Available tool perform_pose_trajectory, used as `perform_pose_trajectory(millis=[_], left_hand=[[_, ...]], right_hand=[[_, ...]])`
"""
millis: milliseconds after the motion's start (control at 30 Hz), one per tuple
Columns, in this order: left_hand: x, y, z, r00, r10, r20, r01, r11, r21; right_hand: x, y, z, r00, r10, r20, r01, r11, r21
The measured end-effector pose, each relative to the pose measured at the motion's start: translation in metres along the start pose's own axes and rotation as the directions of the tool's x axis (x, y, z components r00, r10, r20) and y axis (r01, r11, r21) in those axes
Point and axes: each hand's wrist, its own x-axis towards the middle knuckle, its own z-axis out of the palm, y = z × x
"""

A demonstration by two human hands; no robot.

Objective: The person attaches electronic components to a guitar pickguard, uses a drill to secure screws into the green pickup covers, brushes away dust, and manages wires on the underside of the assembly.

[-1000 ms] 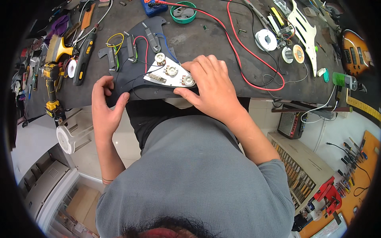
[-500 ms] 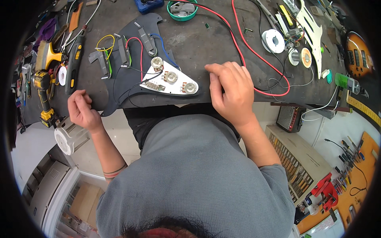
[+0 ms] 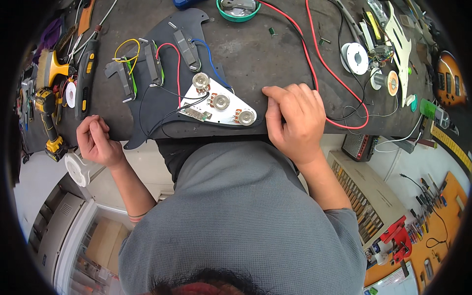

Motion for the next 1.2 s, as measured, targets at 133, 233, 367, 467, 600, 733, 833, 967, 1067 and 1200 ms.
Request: perform_pose_trajectory(millis=[133, 233, 367, 467, 600, 733, 833, 967, 1067, 1200], left_hand=[[-0.001, 0.000, -0.001, 1.000, -0.002, 0.009, 0.001, 1.000, 0.011], [-0.001, 0.000, 0.003, 1.000, 0.001, -0.002, -0.001, 1.000, 0.011], [-0.002, 0.000, 0.000, 1.000, -0.016, 0.011, 0.016, 1.000, 0.011], [-0.004, -0.003, -0.009, 0.998, -0.056, 0.026, 0.056, 0.998, -0.011], [-0.003, -0.004, -0.009, 0.998, -0.055, 0.006, 0.055, 0.999, 0.000], [-0.001, -0.002, -0.006, 0.999, -0.045, 0.027, 0.044, 0.999, 0.021], [-0.002, -0.003, -0.006, 0.997, -0.073, 0.018, 0.072, 0.997, 0.034], [-0.005, -0.004, -0.011, 0.998, -0.062, 0.026, 0.061, 0.998, 0.027], [-0.003, -0.007, -0.007, 0.998, -0.055, 0.004, 0.055, 0.998, 0.038], [-0.001, -0.006, -0.001, 0.999, -0.033, 0.006, 0.033, 0.999, 0.016]], right_hand=[[0.000, 0.001, 0.000, 1.000, -0.003, -0.001, 0.003, 1.000, -0.003], [0.001, 0.000, -0.001, 1.000, -0.007, -0.004, 0.007, 1.000, -0.017], [0.001, 0.002, 0.000, 1.000, -0.015, -0.012, 0.015, 1.000, 0.000], [0.000, 0.003, -0.002, 1.000, -0.011, 0.003, 0.011, 1.000, -0.004], [-0.004, 0.004, -0.004, 1.000, 0.010, -0.006, -0.009, 1.000, 0.011], [-0.007, 0.004, -0.002, 0.994, 0.044, -0.096, -0.038, 0.997, 0.068], [0.005, 0.005, -0.020, 0.966, 0.206, -0.159, -0.159, 0.951, 0.267], [0.041, 0.055, -0.046, 0.982, 0.149, -0.116, -0.162, 0.980, -0.114], [0.058, 0.080, -0.052, 0.996, 0.057, -0.065, -0.070, 0.971, -0.227], [0.063, 0.089, -0.058, 0.992, 0.046, 0.114, -0.013, 0.962, -0.273]])
